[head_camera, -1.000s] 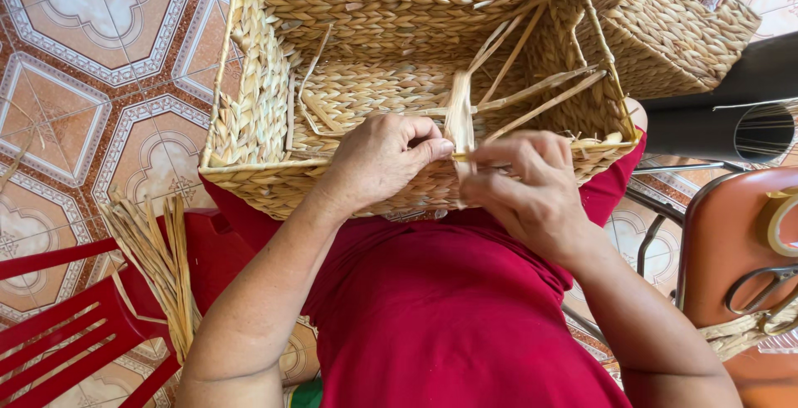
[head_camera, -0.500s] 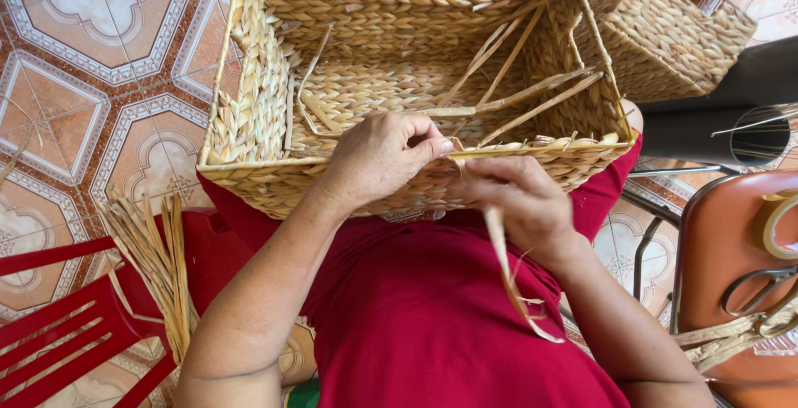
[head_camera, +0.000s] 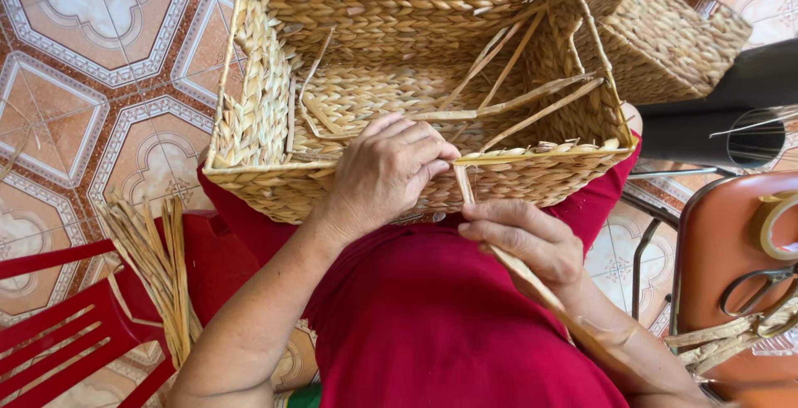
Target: The person weaves a rectangular basket from dried palm leaves. They use shears to trim excess material and then interlace strips into the basket's edge to reinforce the rim.
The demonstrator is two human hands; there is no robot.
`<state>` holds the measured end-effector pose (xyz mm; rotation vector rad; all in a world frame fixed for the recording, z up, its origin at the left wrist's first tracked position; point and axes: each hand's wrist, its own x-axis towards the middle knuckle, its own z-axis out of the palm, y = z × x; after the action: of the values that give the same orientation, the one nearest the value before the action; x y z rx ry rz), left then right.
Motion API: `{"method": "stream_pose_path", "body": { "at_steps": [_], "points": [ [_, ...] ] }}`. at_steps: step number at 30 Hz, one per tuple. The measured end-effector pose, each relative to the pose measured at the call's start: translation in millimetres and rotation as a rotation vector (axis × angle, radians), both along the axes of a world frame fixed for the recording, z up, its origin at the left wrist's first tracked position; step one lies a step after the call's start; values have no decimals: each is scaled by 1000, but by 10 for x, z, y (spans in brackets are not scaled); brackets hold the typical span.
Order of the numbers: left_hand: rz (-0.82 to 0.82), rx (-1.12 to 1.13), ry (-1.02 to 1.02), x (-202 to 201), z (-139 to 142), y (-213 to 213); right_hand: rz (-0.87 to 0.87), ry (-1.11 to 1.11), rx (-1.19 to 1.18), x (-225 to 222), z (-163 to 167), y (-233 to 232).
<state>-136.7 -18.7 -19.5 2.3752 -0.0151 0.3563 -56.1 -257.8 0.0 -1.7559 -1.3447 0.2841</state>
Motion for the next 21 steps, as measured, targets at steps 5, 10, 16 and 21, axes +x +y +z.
{"method": "stream_pose_path", "body": {
  "at_steps": [5, 10, 16, 21],
  "points": [
    [23, -46, 91, 90, 24, -10, -126, 0, 110, 500, 207, 479],
    [189, -117, 431, 290, 64, -129, -269, 373, 124, 1139, 86, 1173],
    [215, -159, 353, 273, 68, -110, 14, -583, 39, 1533, 16, 1083],
    [115, -83, 393, 262, 53, -83, -163, -523, 29, 1484, 79, 897]
  ]
}}
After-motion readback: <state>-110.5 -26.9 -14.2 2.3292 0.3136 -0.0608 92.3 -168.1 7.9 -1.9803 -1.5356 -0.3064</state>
